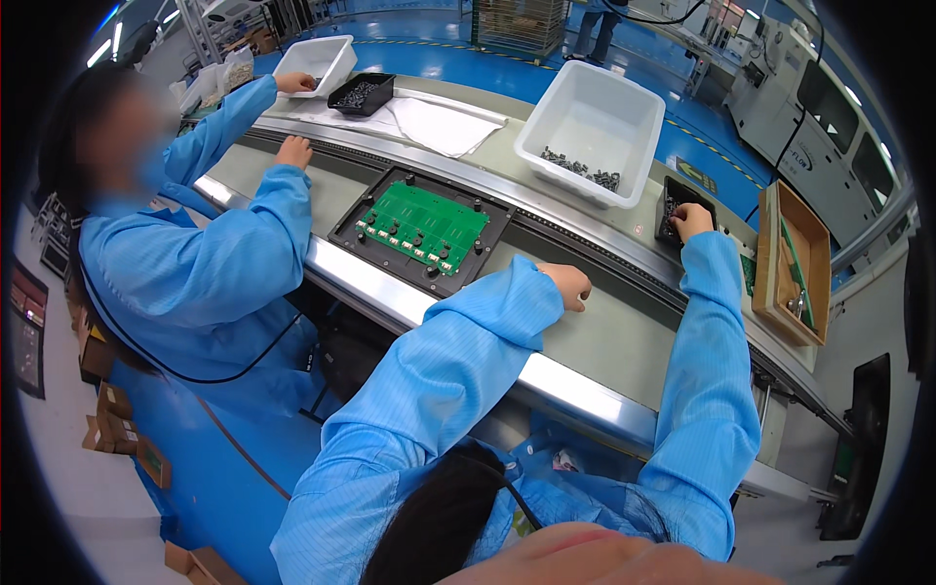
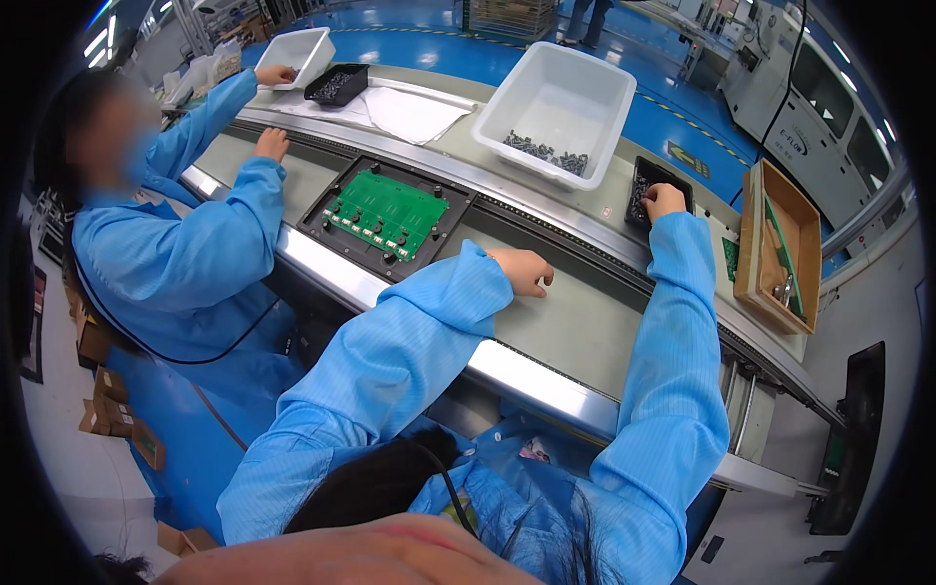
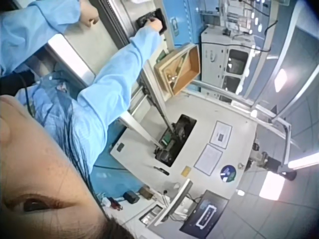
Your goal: Assembling electronic components onto green printed circuit boards at a manual assembly station.
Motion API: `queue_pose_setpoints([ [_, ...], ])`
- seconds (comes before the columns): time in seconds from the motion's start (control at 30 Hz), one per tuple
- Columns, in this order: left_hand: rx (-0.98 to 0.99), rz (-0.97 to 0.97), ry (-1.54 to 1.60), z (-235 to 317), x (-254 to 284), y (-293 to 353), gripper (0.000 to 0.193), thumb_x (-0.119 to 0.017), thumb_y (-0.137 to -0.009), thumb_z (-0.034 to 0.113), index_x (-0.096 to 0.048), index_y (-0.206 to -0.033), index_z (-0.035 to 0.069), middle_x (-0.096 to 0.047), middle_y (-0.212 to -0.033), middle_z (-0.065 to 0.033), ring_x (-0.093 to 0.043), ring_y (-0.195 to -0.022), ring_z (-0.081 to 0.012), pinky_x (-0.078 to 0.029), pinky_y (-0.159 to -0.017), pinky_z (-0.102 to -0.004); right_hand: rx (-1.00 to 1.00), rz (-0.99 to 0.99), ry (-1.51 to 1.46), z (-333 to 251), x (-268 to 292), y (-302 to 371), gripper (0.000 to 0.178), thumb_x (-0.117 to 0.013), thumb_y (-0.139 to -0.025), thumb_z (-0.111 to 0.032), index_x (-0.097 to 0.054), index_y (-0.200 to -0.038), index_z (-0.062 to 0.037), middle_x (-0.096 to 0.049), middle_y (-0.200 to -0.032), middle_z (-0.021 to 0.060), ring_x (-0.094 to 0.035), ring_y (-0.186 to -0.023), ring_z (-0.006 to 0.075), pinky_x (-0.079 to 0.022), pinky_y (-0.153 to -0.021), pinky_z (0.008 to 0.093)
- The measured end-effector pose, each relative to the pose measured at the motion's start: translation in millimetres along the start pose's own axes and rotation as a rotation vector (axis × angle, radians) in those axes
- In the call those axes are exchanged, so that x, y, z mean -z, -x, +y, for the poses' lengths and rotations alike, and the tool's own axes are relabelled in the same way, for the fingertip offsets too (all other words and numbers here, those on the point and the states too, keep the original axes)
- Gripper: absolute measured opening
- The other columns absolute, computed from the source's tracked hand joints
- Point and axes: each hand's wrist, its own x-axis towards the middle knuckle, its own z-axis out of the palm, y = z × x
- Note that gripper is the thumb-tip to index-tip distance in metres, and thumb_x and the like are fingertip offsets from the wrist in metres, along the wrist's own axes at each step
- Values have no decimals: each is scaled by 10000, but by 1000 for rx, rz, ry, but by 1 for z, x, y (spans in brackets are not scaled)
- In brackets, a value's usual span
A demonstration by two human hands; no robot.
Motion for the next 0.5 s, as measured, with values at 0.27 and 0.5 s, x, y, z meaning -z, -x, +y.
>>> queue_pose_setpoints([
  [0.27,12,-20,16,-1,-1,1,345,-604,-836,302,-617,-1126,115,-647,-1045,-62,-614,-958,-263,-492,-838,-392,-193,249,-397,-10,11,-3,171,-663,-792,-114,-678,-917,1,-660,-753,103,-618,-703,218,-505,-677,297],
  [0.5,13,-8,21,-4,1,-1,349,-611,-829,305,-620,-1120,112,-647,-1051,-61,-613,-963,-266,-490,-842,-402,-480,296,-1337,15,2,-21,153,-623,-851,-117,-642,-945,3,-625,-777,97,-572,-688,169,-464,-625,235],
])
